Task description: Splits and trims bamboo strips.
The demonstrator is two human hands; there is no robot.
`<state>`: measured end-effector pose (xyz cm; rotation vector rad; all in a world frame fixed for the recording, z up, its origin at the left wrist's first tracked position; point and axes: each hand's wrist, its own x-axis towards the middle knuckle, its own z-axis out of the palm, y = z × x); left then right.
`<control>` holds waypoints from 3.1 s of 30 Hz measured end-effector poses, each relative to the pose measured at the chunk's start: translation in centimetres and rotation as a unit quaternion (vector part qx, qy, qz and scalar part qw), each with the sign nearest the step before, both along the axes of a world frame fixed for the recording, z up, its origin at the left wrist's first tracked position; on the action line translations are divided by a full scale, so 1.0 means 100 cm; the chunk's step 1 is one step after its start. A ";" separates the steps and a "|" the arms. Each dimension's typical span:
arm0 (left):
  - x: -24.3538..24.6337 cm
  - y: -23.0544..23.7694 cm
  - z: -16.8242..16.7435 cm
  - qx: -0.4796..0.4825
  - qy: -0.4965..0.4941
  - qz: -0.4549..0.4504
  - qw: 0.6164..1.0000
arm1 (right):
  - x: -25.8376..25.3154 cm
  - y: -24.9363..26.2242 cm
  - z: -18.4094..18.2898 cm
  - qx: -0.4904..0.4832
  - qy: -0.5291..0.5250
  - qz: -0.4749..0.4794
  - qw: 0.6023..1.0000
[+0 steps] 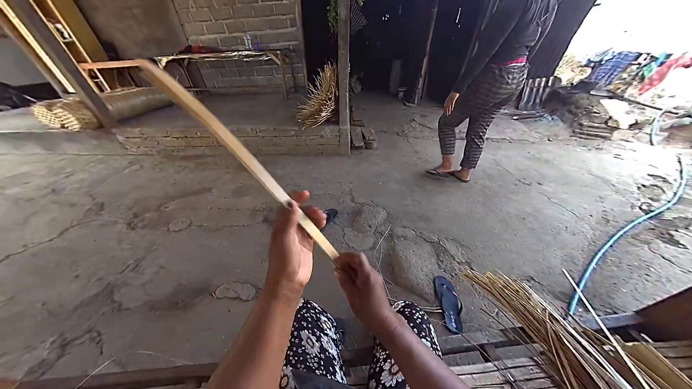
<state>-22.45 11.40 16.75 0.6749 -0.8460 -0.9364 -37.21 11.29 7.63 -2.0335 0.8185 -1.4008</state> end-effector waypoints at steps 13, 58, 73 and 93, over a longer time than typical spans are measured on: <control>0.017 0.012 -0.043 -0.080 -0.065 -0.111 0.988 | -0.010 -0.003 0.011 0.051 -0.091 0.093 0.990; 0.002 0.003 -0.135 -0.023 -0.383 -0.027 0.923 | -0.065 0.021 0.096 -0.129 0.027 -0.044 0.990; 0.040 -0.009 -0.105 0.095 -0.392 0.130 0.906 | -0.016 0.086 -0.074 0.191 0.480 0.286 0.807; 0.055 0.025 -0.065 -0.023 -0.101 0.118 0.988 | -0.004 0.046 -0.030 0.212 0.373 0.104 0.897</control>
